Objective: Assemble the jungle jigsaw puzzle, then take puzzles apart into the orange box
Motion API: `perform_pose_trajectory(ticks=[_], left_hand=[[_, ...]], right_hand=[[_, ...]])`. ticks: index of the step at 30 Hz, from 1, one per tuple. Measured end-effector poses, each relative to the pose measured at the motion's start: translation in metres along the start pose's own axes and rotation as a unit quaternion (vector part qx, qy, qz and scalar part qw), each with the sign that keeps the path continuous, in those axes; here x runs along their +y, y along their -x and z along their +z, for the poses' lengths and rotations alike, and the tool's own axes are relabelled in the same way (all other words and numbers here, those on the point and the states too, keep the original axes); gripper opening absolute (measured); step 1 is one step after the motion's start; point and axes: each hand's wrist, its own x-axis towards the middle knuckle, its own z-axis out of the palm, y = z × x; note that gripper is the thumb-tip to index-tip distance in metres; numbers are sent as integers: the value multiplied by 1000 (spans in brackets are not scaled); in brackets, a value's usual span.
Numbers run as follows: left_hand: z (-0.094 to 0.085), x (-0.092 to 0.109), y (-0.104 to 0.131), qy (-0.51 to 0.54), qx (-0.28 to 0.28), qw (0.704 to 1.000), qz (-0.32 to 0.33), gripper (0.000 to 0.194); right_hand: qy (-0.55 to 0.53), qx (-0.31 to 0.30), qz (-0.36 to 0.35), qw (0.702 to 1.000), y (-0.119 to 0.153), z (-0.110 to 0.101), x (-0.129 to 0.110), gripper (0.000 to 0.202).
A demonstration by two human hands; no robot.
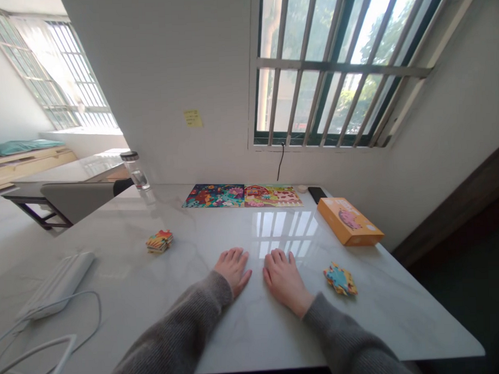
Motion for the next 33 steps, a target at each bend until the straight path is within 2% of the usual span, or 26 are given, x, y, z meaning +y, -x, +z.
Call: perform_pose_trajectory(ticks=[5,9,12,16,18,20,23,28,31,33], left_hand=[[-8,2,7,36,-10,999,0,41],[-18,-15,15,53,24,998,-18,39],[-29,-48,24,21,93,990,-100,43],[-44,-110,40,-46,168,948,-265,52],[-46,-141,49,-66,171,921,-345,64],[-44,-165,56,-63,149,896,-413,79],[-39,-189,61,-47,110,873,-474,93],[-40,-201,60,-36,71,885,-459,86],[-43,-196,56,-23,46,905,-422,78],[-43,-185,51,-7,34,921,-387,73]], right_hand=[[-4,-5,-7,1000,2,0,1,22],[-4,2,-16,1000,1,4,4,24],[-3,6,-25,1000,0,8,6,26],[3,13,-32,999,-1,12,9,28],[5,17,-33,999,-1,14,9,28],[6,20,-32,999,-2,15,9,29],[5,20,-30,999,-2,16,10,29],[-1,14,-30,999,-4,16,12,30],[-4,9,-31,999,-4,14,12,30],[-7,7,-31,999,-4,13,12,31]])
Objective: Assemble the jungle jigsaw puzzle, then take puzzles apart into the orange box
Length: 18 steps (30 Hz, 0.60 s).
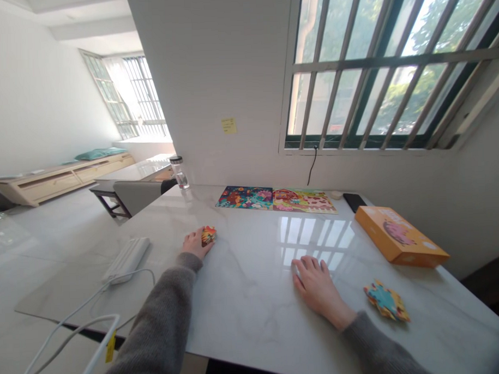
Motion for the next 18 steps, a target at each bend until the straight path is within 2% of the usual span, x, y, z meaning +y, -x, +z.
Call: perform_pose_trajectory(ticks=[4,10,14,18], left_hand=[[6,40,17,48,-35,993,103,76],[19,119,52,137,-85,951,265,85],[32,159,71,189,-100,915,343,90],[44,185,83,246,-116,873,404,93]], right_hand=[[-15,2,2,1000,0,0,1,32],[-115,46,6,992,-6,10,12,42],[-258,94,-51,960,-9,10,19,48],[-365,84,-104,921,-11,-1,19,45]])
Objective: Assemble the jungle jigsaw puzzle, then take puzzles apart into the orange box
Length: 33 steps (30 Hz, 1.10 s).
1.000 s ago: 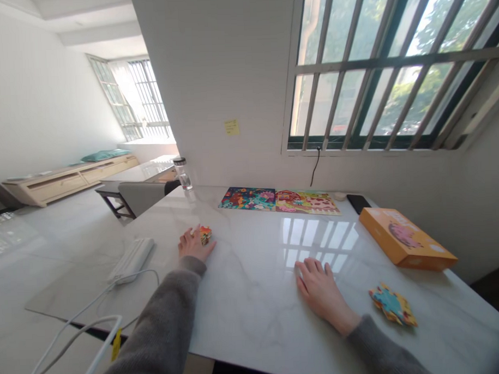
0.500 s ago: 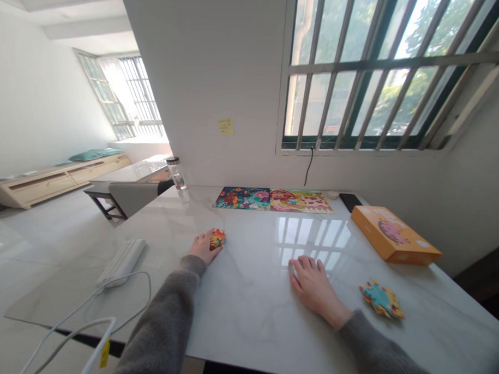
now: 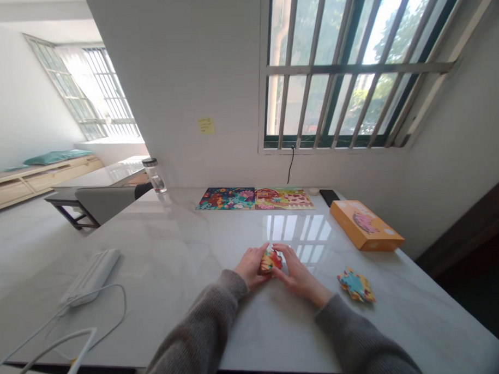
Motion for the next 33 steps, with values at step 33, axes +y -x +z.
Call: perform_pose_trajectory(ticks=[33], left_hand=[[-5,-8,9,76,78,988,113,42]], right_hand=[[-77,-52,67,993,-2,-12,3,66]])
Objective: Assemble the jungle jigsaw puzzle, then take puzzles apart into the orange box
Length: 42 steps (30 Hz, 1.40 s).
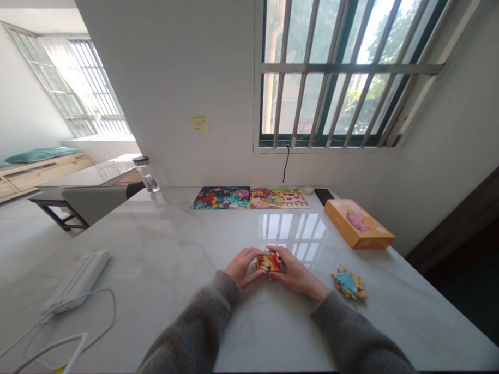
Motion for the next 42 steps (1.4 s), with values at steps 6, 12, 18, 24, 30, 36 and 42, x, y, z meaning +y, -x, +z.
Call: perform_pose_trajectory(ticks=[6,12,18,24,30,36,42], left_hand=[[-7,13,-3,-34,74,997,-14,41],[0,30,-4,-109,96,989,-5,37],[12,22,-3,-93,49,994,-26,74],[21,7,1,-93,-58,992,-63,84],[17,9,-2,-118,-74,987,-84,80],[15,7,-2,-132,-69,985,-86,77],[15,5,0,-106,-42,990,-78,82]], right_hand=[[-31,99,-9,995,-2,-4,-7,43],[-180,110,50,976,-5,4,-11,36],[-210,204,71,953,-9,-3,-2,42],[-93,251,123,956,-6,-19,18,38],[128,161,114,972,0,-18,47,32],[210,160,97,959,5,-10,65,24],[248,164,75,952,3,-15,41,28]])
